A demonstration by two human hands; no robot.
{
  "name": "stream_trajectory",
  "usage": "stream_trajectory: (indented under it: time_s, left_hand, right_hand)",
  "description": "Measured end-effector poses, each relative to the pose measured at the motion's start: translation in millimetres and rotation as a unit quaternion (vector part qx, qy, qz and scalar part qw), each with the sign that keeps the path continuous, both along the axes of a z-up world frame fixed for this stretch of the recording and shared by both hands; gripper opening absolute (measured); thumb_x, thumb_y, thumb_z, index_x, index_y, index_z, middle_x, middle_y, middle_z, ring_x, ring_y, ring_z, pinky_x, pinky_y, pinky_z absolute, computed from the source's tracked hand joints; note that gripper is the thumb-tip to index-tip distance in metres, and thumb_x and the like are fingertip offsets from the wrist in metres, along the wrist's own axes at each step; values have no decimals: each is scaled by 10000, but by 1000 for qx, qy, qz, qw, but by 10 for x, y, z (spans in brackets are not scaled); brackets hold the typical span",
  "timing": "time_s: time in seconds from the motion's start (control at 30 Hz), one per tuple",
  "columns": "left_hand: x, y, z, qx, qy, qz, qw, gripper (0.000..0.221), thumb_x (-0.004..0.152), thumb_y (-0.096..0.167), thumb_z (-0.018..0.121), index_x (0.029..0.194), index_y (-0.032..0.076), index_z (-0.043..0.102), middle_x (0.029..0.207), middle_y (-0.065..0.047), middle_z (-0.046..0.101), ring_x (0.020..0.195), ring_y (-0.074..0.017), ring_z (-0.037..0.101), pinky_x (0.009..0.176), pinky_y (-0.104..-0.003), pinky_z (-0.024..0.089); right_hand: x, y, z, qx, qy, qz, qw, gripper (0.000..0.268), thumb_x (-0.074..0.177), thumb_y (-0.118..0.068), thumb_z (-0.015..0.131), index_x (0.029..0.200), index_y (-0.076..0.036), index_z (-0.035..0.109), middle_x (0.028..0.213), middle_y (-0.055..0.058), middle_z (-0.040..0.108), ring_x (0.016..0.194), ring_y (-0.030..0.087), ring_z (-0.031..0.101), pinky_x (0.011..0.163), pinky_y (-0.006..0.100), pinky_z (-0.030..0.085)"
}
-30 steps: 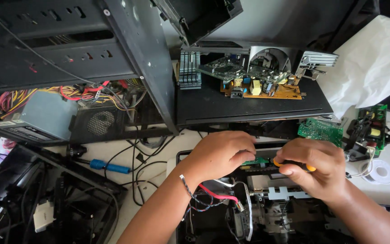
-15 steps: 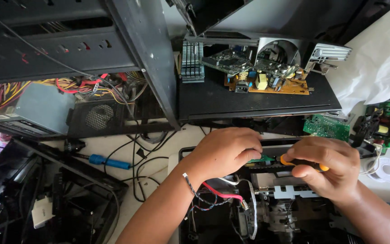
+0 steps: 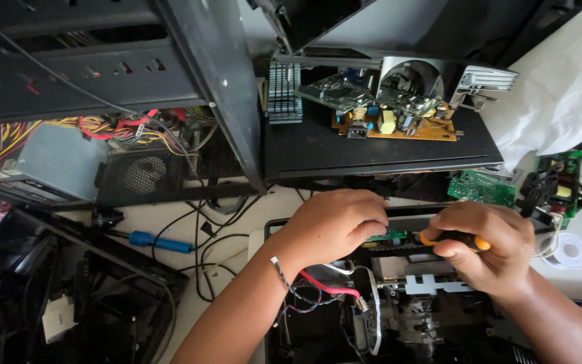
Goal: Repairing and cleaning internal components of an electronic device using a screwdriver and tissue
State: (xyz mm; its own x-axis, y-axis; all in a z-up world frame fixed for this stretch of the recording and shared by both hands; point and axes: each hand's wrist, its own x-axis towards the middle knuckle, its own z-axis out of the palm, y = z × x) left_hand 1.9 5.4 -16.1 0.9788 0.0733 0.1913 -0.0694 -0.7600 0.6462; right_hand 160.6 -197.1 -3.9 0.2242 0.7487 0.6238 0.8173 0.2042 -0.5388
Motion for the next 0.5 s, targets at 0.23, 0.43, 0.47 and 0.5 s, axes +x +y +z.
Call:
stream_trajectory:
  time_s: [0.23,0.43,0.47,0.5]
  left_hand:
    - [42,-37,77,-8,27,6,1000,209,1012,221,532,953,172,726,1162,39,732,1068,-250,689,725,-439,518]
    - [9,-106,159,5,16,26,1000,122,988,199,578,973,172,696,1118,53,736,1029,-238,698,771,-410,515]
    - [-14,-133,201,-17,-4,42,999,105,982,218,627,979,171,721,1088,23,752,1032,-245,718,840,-389,551]
    - [-41,-162,242,-40,-23,59,997,97,977,235,676,985,169,747,1057,-7,768,1035,-252,737,910,-368,587]
  right_hand:
    - [-24,28,108,-6,25,30,999,309,936,-368,600,984,-66,643,785,18,742,687,156,741,664,268,574]
    - [33,22,-33,-33,31,-14,999,266,893,-311,729,1044,-105,651,924,3,770,794,132,787,714,257,567]
    - [23,49,-17,11,25,-10,1000,284,881,-316,752,1035,-87,682,810,28,756,663,237,723,598,340,540]
    - [9,74,-2,55,19,-6,998,303,868,-321,775,1026,-69,713,695,54,743,533,343,659,483,424,514]
